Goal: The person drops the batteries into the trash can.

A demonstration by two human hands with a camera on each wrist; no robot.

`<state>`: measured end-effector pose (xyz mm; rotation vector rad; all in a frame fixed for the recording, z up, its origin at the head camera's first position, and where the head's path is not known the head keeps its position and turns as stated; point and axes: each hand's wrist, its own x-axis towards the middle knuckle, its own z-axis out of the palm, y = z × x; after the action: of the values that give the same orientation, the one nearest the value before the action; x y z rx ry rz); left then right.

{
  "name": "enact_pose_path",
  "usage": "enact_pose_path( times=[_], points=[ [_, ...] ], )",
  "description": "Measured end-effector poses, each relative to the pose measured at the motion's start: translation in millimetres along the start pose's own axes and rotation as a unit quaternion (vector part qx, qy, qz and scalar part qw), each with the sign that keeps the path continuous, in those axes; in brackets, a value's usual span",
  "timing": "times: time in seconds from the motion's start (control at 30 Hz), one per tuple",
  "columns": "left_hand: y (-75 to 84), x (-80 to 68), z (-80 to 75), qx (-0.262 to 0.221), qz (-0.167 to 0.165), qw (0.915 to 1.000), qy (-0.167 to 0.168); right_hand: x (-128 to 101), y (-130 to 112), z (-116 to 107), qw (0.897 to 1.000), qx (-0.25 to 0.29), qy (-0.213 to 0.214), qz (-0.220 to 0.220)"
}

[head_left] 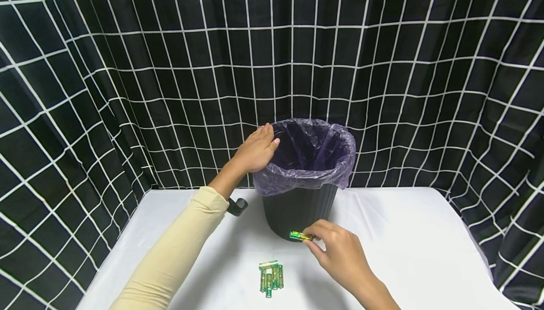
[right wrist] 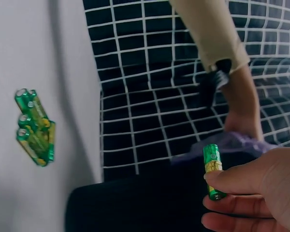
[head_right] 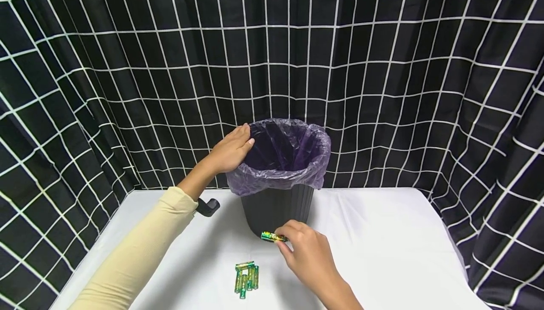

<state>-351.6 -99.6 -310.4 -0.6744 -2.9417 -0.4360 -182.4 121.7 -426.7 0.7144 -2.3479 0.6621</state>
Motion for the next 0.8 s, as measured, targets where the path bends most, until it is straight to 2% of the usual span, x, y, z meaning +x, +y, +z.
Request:
enact_pose_path(
  times=[0.13, 0.4, 0.57, 0.8],
  points=[
    [0.9, -0.4, 1.0, 0.0, -0.001, 1.0, 0.002, 6, 0, -12, 0.999, -0.005, 0.019, -0.031],
    [-1.5, 0.2, -0.8, 0.003, -0.001, 1.0, -0.002, 19, -5, -34, 0.997, 0.033, 0.031, -0.059],
    [-1.1, 1.2, -1.3, -0.007, -0.002, 1.0, 0.002, 28, -5, -49, 0.997, 0.023, 0.039, -0.067],
    [0.9, -0.1, 0.5, 0.004, 0.002, 1.0, 0.0, 38, -5, -66, 0.995, 0.007, 0.049, -0.086]
  ],
)
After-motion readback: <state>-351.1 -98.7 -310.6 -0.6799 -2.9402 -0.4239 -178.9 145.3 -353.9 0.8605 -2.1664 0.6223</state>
